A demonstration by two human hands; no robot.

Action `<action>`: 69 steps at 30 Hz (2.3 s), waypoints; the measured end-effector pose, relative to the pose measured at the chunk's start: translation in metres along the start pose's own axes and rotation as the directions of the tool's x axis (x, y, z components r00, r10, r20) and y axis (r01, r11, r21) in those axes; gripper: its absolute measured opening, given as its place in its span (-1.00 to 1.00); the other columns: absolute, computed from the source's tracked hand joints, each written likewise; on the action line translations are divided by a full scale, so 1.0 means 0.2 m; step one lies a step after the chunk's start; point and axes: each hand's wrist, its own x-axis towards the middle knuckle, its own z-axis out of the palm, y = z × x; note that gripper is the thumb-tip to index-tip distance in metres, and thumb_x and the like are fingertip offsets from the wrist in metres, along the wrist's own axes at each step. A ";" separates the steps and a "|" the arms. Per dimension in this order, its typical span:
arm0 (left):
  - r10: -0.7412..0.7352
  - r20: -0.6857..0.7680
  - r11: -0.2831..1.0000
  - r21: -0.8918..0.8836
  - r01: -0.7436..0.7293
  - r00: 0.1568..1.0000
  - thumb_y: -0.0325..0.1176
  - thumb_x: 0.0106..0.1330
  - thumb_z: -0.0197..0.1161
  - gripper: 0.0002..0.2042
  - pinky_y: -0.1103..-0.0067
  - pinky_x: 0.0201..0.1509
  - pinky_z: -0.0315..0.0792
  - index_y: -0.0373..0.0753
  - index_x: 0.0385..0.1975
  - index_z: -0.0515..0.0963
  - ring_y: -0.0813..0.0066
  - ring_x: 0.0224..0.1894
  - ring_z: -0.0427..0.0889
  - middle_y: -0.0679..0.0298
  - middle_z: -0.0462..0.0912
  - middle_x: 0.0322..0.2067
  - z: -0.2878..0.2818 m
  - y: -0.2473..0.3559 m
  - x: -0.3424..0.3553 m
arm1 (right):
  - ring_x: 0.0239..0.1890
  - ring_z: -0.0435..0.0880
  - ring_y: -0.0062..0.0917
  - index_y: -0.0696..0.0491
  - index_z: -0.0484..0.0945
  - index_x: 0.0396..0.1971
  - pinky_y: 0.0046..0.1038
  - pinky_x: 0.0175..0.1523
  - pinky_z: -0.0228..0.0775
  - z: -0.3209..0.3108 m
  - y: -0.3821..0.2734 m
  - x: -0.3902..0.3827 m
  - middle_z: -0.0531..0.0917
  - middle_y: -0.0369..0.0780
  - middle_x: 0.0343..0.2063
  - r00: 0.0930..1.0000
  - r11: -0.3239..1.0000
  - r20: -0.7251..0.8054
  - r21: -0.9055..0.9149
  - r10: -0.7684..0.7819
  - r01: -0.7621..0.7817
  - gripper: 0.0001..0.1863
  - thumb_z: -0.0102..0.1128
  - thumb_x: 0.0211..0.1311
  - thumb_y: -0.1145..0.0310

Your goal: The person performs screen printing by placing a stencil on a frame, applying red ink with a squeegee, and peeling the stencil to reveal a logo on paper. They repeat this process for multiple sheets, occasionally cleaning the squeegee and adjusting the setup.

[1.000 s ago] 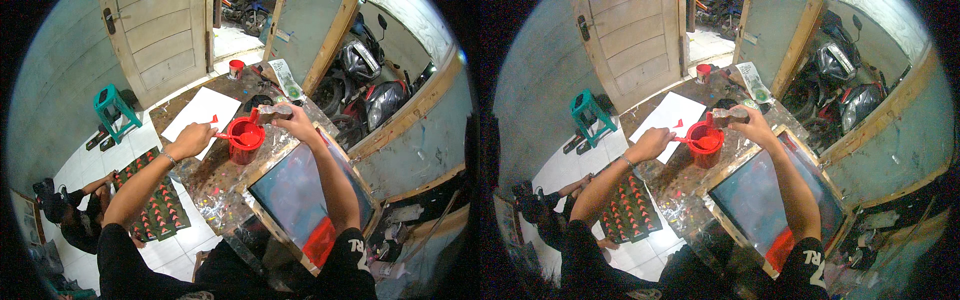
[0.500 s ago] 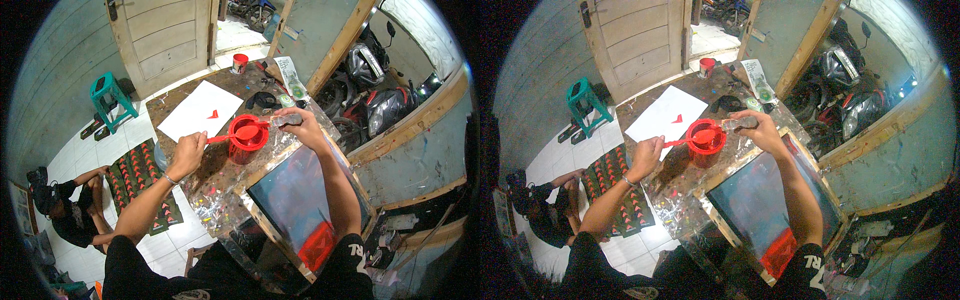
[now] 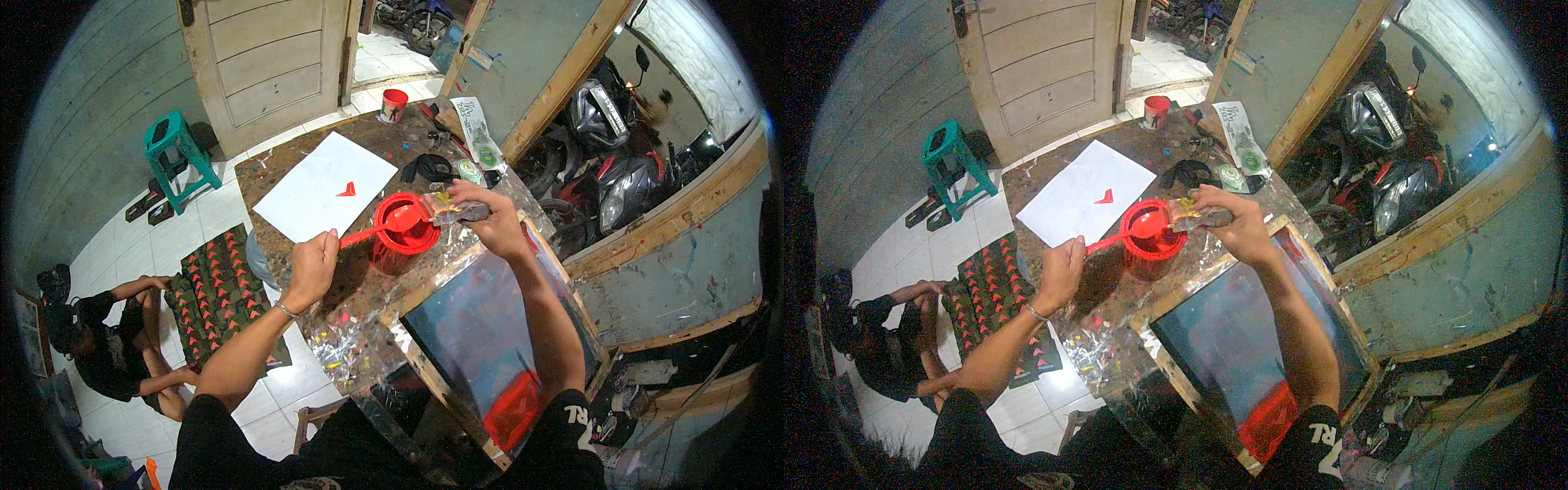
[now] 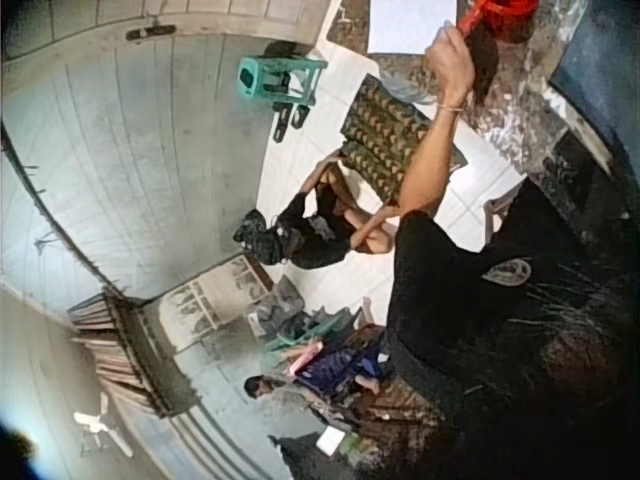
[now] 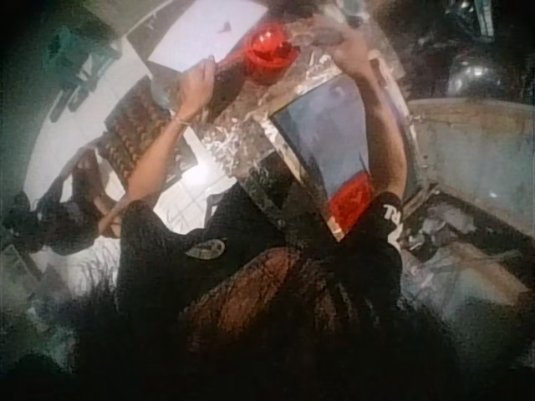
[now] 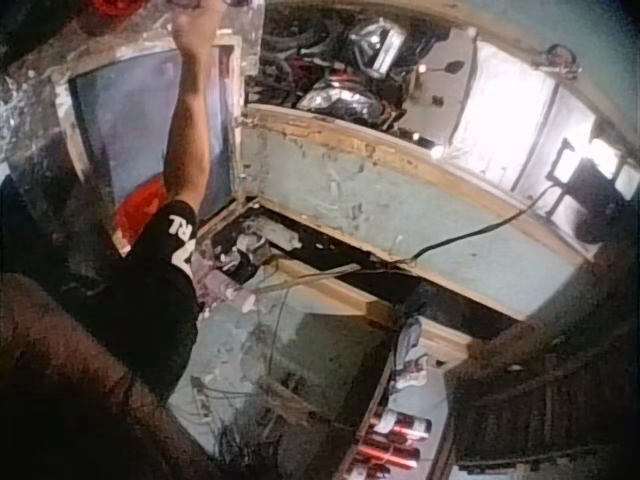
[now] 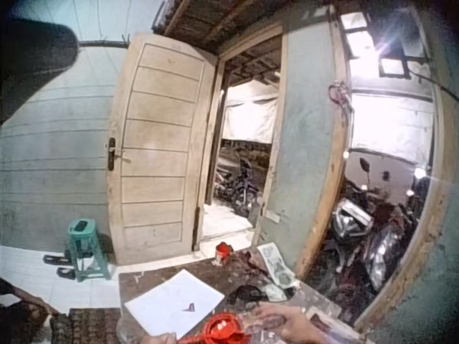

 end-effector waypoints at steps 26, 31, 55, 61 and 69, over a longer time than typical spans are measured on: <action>0.134 -0.058 0.991 -0.016 -0.135 0.989 -0.29 0.55 0.07 -0.59 0.28 -0.56 0.23 -0.36 -0.61 0.40 0.01 -0.72 0.31 -0.07 0.29 -0.73 0.03 -0.06 0.00 | 0.31 0.54 -0.23 0.09 0.68 -0.12 -0.28 0.39 0.35 0.05 0.15 0.05 0.73 -0.14 0.02 0.989 1.000 -0.146 -0.022 -0.009 0.006 -0.56 0.37 -0.09 0.74; 0.144 -0.044 0.989 0.026 -0.142 0.989 -0.30 0.52 0.11 -0.62 0.25 -0.55 0.28 -0.36 -0.59 0.43 -0.09 -0.68 0.43 -0.12 0.37 -0.70 0.00 -0.02 0.00 | 0.32 0.54 -0.30 0.12 0.67 -0.12 -0.30 0.42 0.30 -0.03 0.06 0.03 0.72 -0.14 0.05 0.994 0.992 0.010 0.058 0.108 -0.108 -0.59 0.40 -0.04 0.72; 0.160 -0.045 0.986 0.043 -0.158 0.986 -0.34 0.50 0.13 -0.64 0.23 -0.55 0.31 -0.37 -0.59 0.43 -0.11 -0.65 0.50 -0.11 0.42 -0.70 -0.01 -0.03 0.01 | 0.29 0.55 -0.13 0.13 0.67 -0.14 -0.21 0.41 0.33 0.05 0.08 0.14 0.73 -0.09 -0.04 0.977 0.922 -0.027 -0.338 -0.210 0.188 -0.48 0.23 -0.23 0.82; 0.187 -0.054 0.982 0.022 -0.186 0.981 -0.32 0.50 0.13 -0.62 0.24 -0.56 0.29 -0.39 -0.60 0.43 -0.11 -0.68 0.45 -0.14 0.39 -0.70 0.01 -0.04 0.01 | 0.24 0.60 -0.29 0.14 0.66 -0.10 -0.33 0.37 0.36 0.02 0.14 0.09 0.72 -0.11 0.02 0.996 0.998 -0.080 -0.053 0.029 -0.034 -0.56 0.33 -0.07 0.77; -0.020 0.047 1.000 -0.017 0.021 0.999 -0.20 0.52 0.07 -0.51 0.22 -0.51 0.27 -0.46 -0.62 0.45 0.03 -0.72 0.34 -0.18 0.33 -0.69 -0.02 0.00 0.02 | 0.25 0.58 -0.34 0.17 0.65 -0.09 -0.34 0.36 0.37 0.03 0.04 0.02 0.67 -0.12 0.14 0.945 0.889 0.034 0.330 0.326 -0.318 -0.58 0.33 -0.01 0.77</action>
